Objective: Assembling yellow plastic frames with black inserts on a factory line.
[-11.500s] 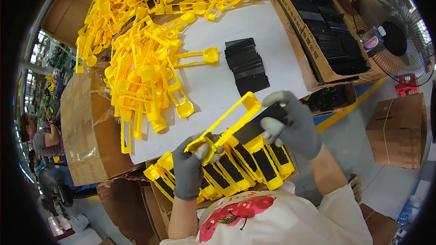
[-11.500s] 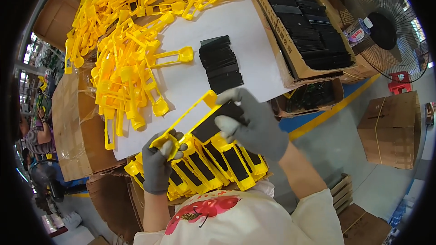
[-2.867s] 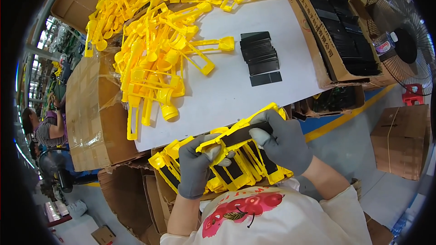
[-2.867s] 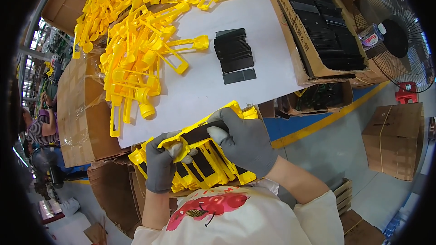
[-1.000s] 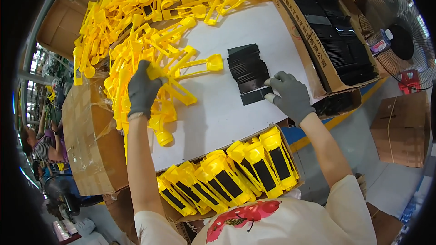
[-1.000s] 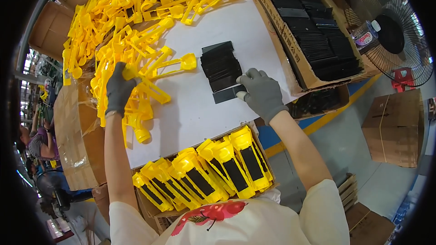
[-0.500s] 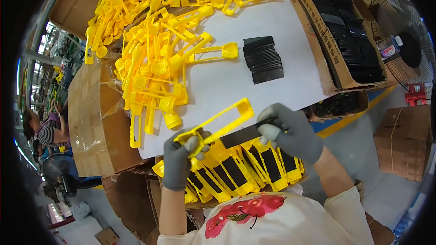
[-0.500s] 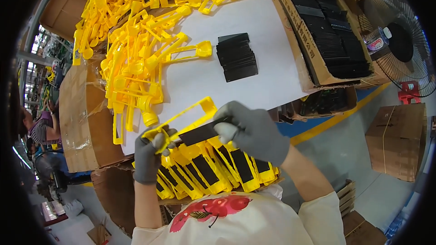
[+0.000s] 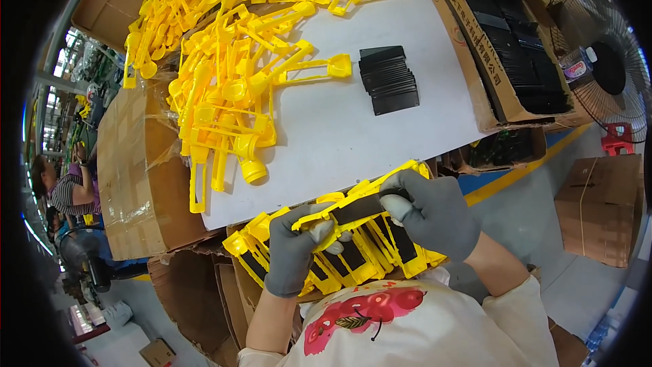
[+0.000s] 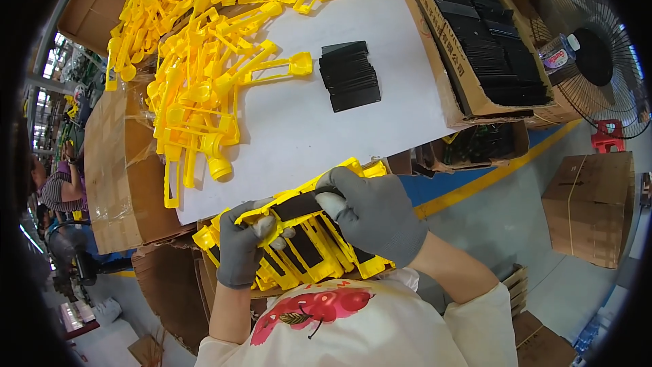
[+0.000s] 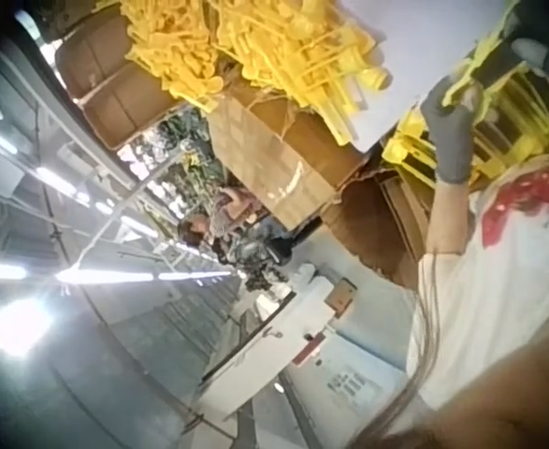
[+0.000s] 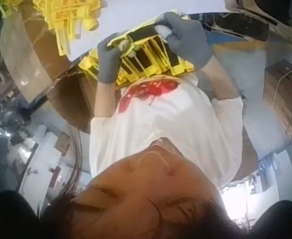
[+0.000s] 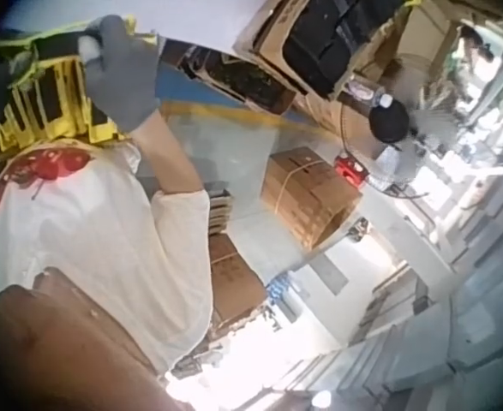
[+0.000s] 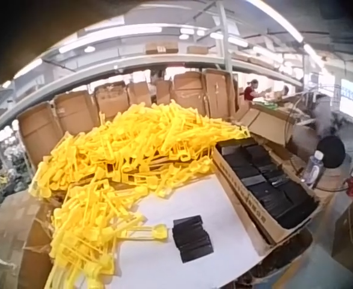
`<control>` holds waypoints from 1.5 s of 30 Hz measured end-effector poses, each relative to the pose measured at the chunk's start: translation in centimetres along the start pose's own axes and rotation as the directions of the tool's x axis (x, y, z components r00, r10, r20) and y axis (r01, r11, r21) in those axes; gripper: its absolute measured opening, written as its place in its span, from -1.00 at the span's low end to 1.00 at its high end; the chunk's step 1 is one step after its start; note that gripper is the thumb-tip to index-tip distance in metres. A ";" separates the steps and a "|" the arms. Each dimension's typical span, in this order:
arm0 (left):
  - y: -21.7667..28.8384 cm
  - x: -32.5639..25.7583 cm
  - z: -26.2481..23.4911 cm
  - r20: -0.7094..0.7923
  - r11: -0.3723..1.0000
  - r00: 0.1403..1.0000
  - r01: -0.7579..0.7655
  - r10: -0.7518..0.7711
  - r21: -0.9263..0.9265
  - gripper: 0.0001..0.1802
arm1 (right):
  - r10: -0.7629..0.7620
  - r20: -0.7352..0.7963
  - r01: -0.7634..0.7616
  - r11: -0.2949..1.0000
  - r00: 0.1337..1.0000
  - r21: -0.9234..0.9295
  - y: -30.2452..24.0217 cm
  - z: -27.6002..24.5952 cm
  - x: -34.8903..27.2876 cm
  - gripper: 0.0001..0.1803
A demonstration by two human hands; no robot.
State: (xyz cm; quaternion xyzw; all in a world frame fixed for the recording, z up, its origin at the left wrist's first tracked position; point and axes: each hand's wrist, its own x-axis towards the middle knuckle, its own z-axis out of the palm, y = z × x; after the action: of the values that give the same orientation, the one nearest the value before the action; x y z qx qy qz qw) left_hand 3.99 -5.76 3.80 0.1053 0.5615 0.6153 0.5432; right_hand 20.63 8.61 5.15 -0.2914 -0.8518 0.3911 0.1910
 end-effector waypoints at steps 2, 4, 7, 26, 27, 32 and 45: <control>-0.1 -0.1 0.7 -0.003 0.999 1.000 -0.014 0.014 0.050 -0.69 | 0.012 0.008 -0.012 1.000 1.000 -0.004 0.4 0.2 -0.2 -0.83; -0.3 0.1 1.2 -0.021 0.991 0.998 -0.052 0.055 0.125 -0.69 | -0.052 -0.040 0.046 0.991 0.998 -0.129 0.6 0.7 -0.3 -0.77; -0.3 -0.3 0.9 -0.035 0.990 0.998 -0.055 0.060 0.131 -0.71 | -0.032 -0.159 -0.021 0.947 0.987 -0.321 -0.1 -0.6 -0.3 -0.60; 8.1 -5.1 -11.6 0.003 0.786 0.997 0.058 -0.076 0.616 -0.80 | 0.220 0.355 -0.334 0.894 0.909 0.300 -0.6 1.6 -0.5 -0.31; 9.4 -5.6 -12.3 -0.070 0.741 0.977 0.198 -0.200 0.641 -0.80 | 0.281 0.307 -0.381 0.859 0.909 0.342 -0.1 1.5 -0.6 -0.34; 7.2 -1.5 -11.4 -0.116 0.292 0.935 0.221 -0.336 0.931 -0.67 | 0.232 0.302 -0.310 0.919 0.924 0.244 0.4 1.4 0.4 -0.44; 4.8 10.7 -11.2 0.063 -0.300 0.799 0.151 0.598 0.942 -0.21 | 0.107 -0.144 -0.141 0.958 0.984 -0.251 9.7 -1.6 7.2 -0.76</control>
State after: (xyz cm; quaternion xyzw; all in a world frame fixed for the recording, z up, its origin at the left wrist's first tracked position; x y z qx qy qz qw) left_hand -11.07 -2.77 -1.41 0.4485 0.8917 0.0330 -0.0507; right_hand 19.44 19.19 -0.67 -0.3916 -0.8617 0.2674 0.1807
